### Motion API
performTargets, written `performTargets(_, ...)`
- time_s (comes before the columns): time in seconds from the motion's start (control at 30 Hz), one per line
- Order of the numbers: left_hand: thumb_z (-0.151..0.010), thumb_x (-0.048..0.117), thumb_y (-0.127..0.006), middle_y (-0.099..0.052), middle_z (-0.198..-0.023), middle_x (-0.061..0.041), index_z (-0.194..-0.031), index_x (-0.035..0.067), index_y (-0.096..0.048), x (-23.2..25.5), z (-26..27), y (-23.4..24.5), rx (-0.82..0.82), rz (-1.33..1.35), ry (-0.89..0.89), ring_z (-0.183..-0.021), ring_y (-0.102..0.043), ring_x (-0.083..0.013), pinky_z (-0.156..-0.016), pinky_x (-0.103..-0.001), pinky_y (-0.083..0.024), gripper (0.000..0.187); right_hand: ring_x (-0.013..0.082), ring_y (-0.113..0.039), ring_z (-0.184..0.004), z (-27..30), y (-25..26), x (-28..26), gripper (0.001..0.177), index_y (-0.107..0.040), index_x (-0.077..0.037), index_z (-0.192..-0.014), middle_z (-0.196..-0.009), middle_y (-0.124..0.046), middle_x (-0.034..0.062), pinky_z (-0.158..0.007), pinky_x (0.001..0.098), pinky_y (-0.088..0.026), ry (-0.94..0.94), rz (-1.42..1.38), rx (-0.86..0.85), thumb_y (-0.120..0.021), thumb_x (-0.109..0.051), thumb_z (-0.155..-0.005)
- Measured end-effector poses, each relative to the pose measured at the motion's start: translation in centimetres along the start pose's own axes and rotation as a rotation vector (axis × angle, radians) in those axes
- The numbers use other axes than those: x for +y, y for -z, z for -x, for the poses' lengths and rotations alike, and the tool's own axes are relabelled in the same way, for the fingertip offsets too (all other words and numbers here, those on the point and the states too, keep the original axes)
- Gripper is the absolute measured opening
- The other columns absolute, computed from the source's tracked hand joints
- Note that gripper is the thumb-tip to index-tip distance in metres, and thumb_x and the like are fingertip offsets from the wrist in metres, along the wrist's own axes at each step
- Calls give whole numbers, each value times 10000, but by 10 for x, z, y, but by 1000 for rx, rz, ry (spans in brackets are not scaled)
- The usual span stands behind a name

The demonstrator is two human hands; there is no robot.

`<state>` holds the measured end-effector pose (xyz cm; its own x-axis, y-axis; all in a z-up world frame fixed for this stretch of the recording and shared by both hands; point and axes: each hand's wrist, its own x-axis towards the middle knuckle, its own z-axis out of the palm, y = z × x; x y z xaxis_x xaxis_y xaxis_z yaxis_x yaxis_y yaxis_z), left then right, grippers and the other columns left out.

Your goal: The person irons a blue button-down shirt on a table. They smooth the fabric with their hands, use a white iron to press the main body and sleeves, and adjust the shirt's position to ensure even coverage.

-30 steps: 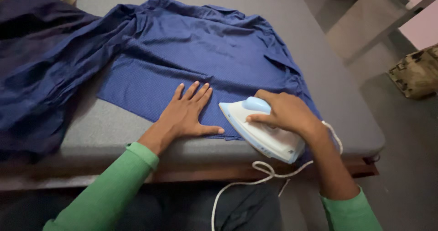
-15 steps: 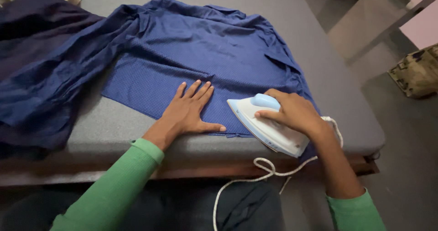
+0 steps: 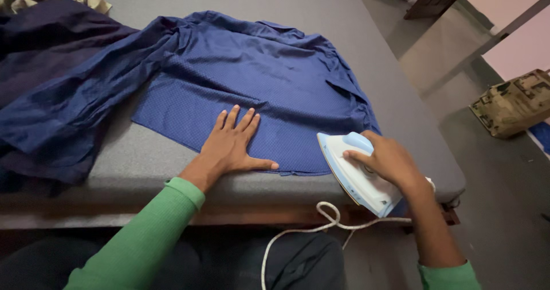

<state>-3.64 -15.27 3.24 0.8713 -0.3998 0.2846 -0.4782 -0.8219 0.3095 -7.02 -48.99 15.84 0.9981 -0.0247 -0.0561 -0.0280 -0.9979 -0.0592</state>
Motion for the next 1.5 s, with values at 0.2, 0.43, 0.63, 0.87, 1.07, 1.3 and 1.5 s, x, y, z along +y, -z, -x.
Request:
performTargets(0.2, -614, 987, -543, -332, -1600, -221, -1535, 7, -359, 0, 0, -2, 20, -1, 2, -1499, -185, -468, -1205, -586, -119, 1357, 317, -761, -870, -1, 8, -4, 650, -694, -223, -1266, -940, -789, 145, -795, 445, -560, 54, -16, -56, -717, -626, -756)
performTargets(0.43, -505, 1043, -543, -286, -1621, -195, -1550, -1, -307, 2, -6, 4, -83, -52, 88, -1486, -138, -533, -1192, -628, -97, 1496, 344, -739, -897, -14, 5, -23, 644, -686, -204, -1261, -970, -775, 151, -792, 454, -551, 145, 22, -24, -722, -623, -774)
performTargets(0.63, -424, 1075, -542, -217, -1645, -210, -1560, -21, -250, 6, -11, 7, -167, -135, 203, -1490, -103, -532, -1119, -752, -83, 1605, 349, -740, -904, -30, 6, -42, 658, -690, -205, -1257, -981, -778, 147, -802, 452, -553, 209, -14, -15, -733, -625, -752)
performTargets(0.87, -462, 1067, -527, -246, -1615, -258, -1532, -55, -291, 2, -1, 4, -65, -103, 158, -1485, -116, -528, -1064, -814, -74, 1568, 381, -726, -911, -50, 1, -61, 662, -690, -195, -1265, -991, -763, 179, -808, 468, -545, 276, 49, 7, -739, -624, -764)
performTargets(1.07, -474, 1062, -522, -279, -1590, -283, -1515, -64, -322, 1, 7, 3, 21, -99, 153, -1472, -128, -543, -1050, -829, -65, 1546, 378, -740, -884, -62, 0, -79, 666, -689, -193, -1249, -975, -769, 179, -785, 463, -557, 331, -8, 5, -738, -623, -743)
performTargets(1.3, -471, 1062, -524, -282, -1584, -294, -1507, -74, -326, 1, 8, 4, 25, -88, 153, -1470, -124, -548, -1053, -823, -54, 1551, 395, -730, -873, -52, 2, -73, 680, -681, -216, -1262, -948, -757, 191, -775, 471, -554, 320, 14, -38, -740, -644, -736)
performTargets(1.5, -498, 1057, -522, -268, -1592, -300, -1512, -78, -325, 1, 9, 2, 29, -71, 150, -1478, -112, -546, -1054, -823, -46, 1535, 372, -745, -898, -53, 2, -52, 688, -647, -226, -1295, -905, -781, 186, -817, 483, -552, 166, 46, -69, -683, -662, -764)
